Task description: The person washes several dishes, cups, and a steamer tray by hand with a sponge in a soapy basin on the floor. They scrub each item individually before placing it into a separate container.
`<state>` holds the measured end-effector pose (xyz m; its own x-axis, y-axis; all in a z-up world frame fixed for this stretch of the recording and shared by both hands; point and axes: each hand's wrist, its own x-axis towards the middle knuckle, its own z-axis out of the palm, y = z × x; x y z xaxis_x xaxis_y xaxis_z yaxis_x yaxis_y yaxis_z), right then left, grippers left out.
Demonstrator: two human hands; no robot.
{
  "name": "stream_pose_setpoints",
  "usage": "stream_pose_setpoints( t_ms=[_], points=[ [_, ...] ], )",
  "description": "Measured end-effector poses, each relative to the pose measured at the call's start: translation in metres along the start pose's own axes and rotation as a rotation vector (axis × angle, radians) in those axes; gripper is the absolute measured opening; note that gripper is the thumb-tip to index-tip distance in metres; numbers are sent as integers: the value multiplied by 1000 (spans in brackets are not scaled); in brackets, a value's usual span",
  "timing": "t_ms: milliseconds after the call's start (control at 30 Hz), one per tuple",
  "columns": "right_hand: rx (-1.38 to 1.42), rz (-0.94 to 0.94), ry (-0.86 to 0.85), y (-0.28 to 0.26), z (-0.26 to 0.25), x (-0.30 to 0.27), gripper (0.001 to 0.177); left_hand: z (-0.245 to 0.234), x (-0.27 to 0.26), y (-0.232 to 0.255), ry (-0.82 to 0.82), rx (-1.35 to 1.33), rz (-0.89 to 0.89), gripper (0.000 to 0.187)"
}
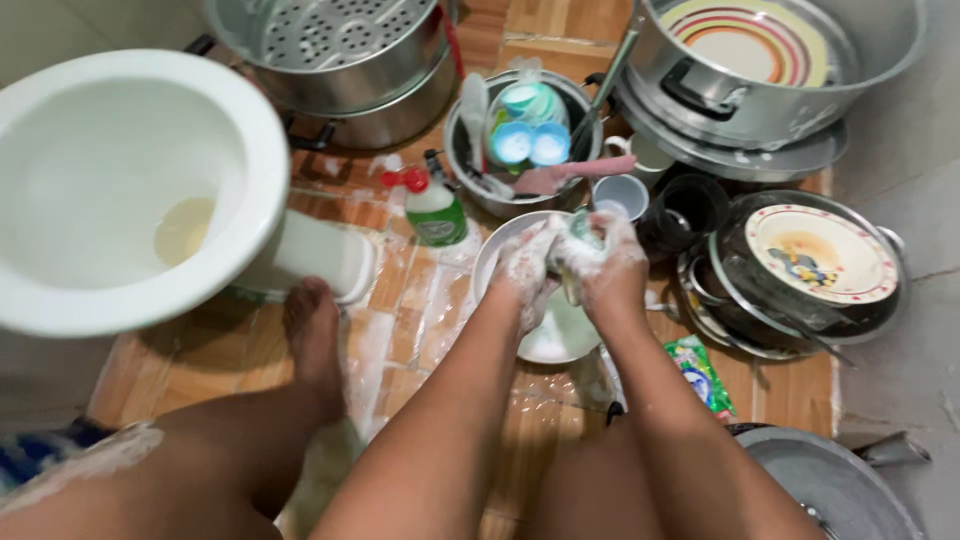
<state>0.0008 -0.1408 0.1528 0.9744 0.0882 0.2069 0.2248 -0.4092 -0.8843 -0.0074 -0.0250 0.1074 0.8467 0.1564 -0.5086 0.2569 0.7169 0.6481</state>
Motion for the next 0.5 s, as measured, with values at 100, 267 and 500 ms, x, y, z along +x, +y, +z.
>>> stream_pose_setpoints(
  t_ms=[100, 267, 500],
  points=[
    [-9, 5, -30, 13, 9, 4, 51, -10, 4, -1, -44, -7, -4, 28],
    [14, 97, -66, 12, 25, 8, 54, -17, 23, 15, 6, -12, -170, 44],
    [-305, -84, -46, -8, 39, 9, 41, -30, 55, 9, 45, 219, -273, 33]
  ],
)
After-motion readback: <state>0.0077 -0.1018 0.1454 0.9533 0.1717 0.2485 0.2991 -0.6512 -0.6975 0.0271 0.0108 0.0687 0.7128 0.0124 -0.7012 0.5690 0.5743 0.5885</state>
